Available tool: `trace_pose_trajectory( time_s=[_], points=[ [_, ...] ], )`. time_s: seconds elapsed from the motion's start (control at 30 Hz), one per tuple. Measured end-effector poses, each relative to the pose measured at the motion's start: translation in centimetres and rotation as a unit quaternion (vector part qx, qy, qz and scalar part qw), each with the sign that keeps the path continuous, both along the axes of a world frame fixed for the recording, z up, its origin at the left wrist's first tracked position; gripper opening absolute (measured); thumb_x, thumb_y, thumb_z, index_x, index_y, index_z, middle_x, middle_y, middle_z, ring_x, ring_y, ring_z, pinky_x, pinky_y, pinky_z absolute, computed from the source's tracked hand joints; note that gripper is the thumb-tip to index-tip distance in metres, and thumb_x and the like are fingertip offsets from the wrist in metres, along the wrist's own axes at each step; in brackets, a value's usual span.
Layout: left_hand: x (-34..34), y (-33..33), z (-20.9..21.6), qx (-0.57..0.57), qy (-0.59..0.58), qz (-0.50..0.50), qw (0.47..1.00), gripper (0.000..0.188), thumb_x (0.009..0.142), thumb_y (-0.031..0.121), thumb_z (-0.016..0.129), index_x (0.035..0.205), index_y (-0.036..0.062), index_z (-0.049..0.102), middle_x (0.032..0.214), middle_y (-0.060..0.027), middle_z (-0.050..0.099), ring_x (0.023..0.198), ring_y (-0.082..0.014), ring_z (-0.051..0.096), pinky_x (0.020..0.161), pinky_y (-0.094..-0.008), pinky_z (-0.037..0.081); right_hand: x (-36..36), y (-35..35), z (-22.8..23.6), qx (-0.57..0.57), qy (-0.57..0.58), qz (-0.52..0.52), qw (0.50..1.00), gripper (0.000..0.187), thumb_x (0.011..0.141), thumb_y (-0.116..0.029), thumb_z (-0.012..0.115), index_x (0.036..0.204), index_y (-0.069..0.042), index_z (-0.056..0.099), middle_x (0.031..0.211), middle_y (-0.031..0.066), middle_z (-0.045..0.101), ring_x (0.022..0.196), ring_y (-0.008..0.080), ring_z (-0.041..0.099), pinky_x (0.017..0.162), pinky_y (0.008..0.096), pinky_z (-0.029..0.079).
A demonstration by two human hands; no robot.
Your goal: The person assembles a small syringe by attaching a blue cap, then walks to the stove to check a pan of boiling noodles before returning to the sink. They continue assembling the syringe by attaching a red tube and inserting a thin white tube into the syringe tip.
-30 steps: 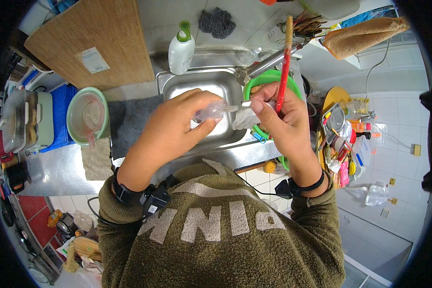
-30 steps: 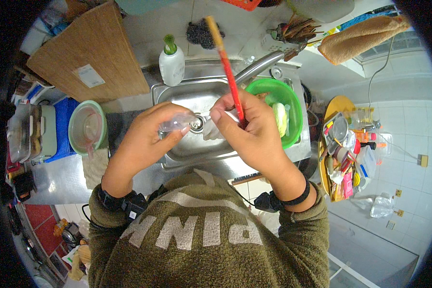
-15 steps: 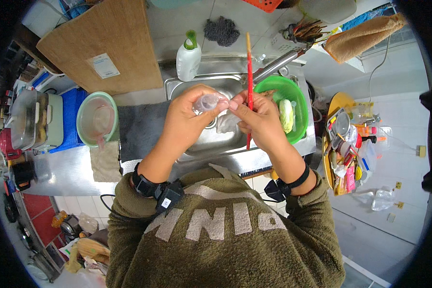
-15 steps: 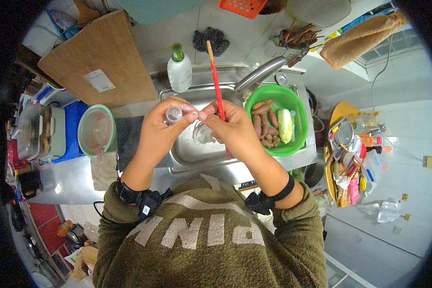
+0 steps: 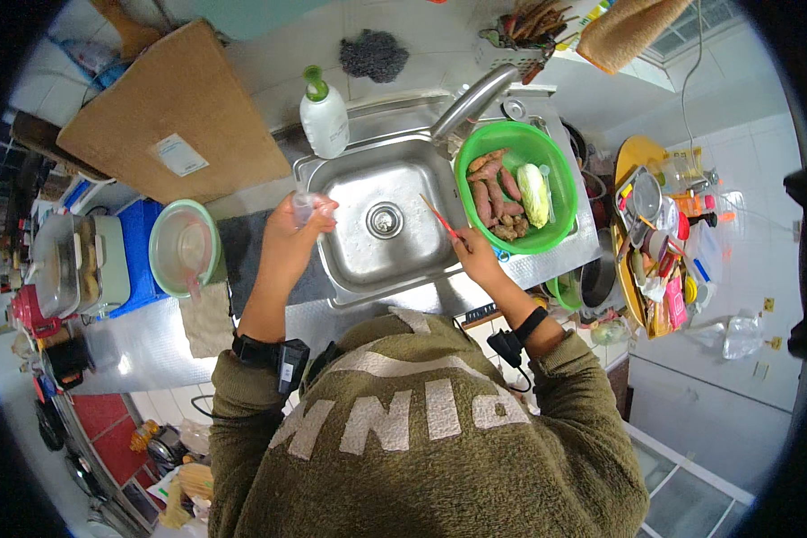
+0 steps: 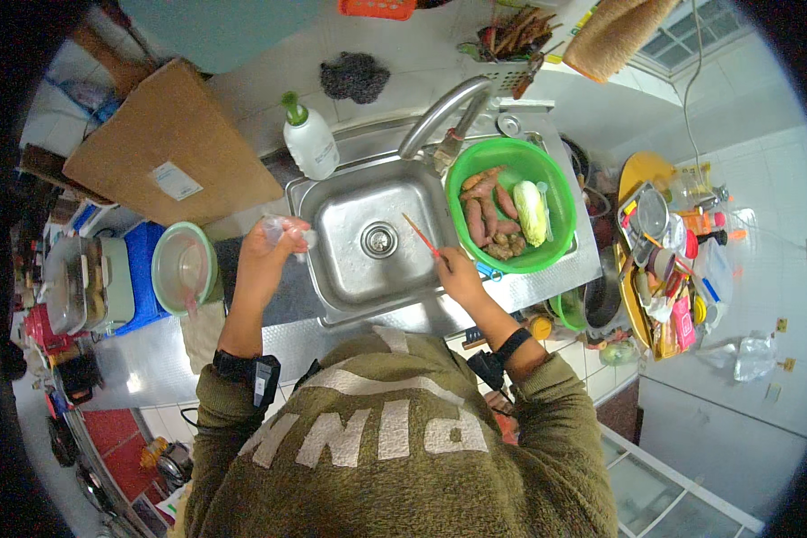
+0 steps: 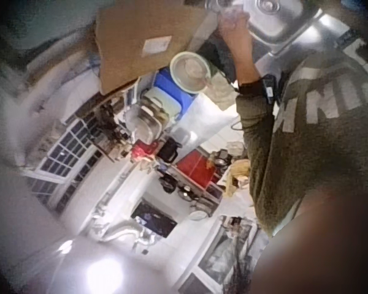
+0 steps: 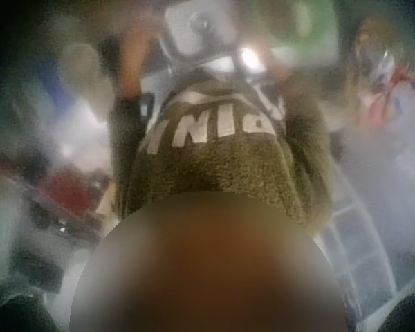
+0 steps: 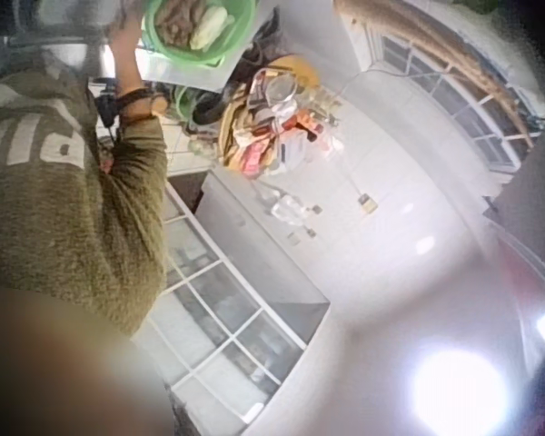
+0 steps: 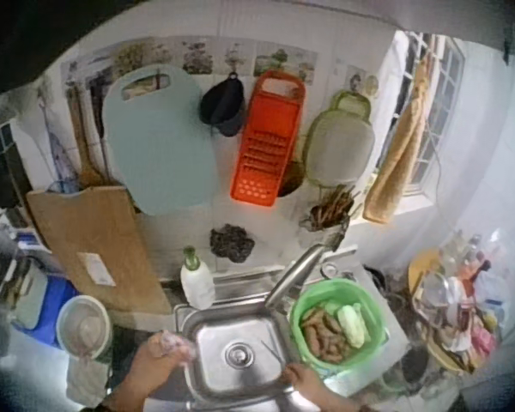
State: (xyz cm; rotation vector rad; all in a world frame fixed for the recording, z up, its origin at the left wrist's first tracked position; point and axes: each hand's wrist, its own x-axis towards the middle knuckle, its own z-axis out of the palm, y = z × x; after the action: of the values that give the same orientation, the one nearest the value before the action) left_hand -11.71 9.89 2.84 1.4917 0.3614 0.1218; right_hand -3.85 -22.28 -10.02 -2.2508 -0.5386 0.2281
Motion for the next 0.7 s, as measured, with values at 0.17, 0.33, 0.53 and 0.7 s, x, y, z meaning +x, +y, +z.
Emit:
trace_pose_trajectory(
  time_s=[0.17, 0.33, 0.53, 0.7],
  points=[
    [-0.6, 1.3, -1.6, 0.003, -0.014, 0.042, 0.999, 0.016, 0.089, 0.019, 0.059, 0.092, 0.0038, 0.059, 0.090, -0.0055, 0.063, 0.077, -0.0122, 0.061, 0.075, -0.0279, 0.050, -1.5, -3.7, -3.0, -0.129, -0.044, -0.079, 0.987, 0.014, 0.078, -0.011, 0.061, 0.089, -0.002, 0.066, 0.082, 0.0203, 0.056, 0.076, 0.0380, 0.058, 0.069, 0.0440, 0.048],
    [-1.1, 1.0, -2.3, 0.026, 0.011, 0.050, 0.998, 0.016, 0.087, 0.015, 0.063, 0.094, 0.0013, 0.059, 0.091, -0.0066, 0.063, 0.078, -0.0130, 0.061, 0.073, -0.0280, 0.052, -1.6, -4.9, -5.2, -0.336, -0.124, -0.020, 0.933, 0.012, 0.078, -0.012, 0.057, 0.081, -0.004, 0.065, 0.085, 0.0153, 0.059, 0.080, 0.0334, 0.059, 0.070, 0.0421, 0.049],
    [-1.2, -1.0, -2.2, -0.030, 0.031, 0.028, 0.999, 0.014, 0.085, 0.012, 0.065, 0.093, 0.0002, 0.062, 0.084, -0.0064, 0.065, 0.075, -0.0117, 0.062, 0.066, -0.0247, 0.050, -1.3, -5.5, -6.1, -0.448, -0.148, 0.027, 0.881, 0.012, 0.080, -0.013, 0.054, 0.086, -0.007, 0.063, 0.088, 0.0091, 0.060, 0.089, 0.0261, 0.058, 0.072, 0.0392, 0.047],
    [-1.0, -1.9, -0.5, 0.006, 0.042, -0.019, 0.999, 0.012, 0.085, 0.012, 0.065, 0.090, 0.0016, 0.063, 0.080, -0.0054, 0.065, 0.071, -0.0098, 0.061, 0.061, -0.0230, 0.049, -1.4, -5.8, -5.8, -0.455, -0.150, 0.029, 0.877, 0.018, 0.080, -0.011, 0.053, 0.095, -0.005, 0.060, 0.088, 0.0090, 0.061, 0.087, 0.0257, 0.059, 0.072, 0.0376, 0.048]
  ],
)
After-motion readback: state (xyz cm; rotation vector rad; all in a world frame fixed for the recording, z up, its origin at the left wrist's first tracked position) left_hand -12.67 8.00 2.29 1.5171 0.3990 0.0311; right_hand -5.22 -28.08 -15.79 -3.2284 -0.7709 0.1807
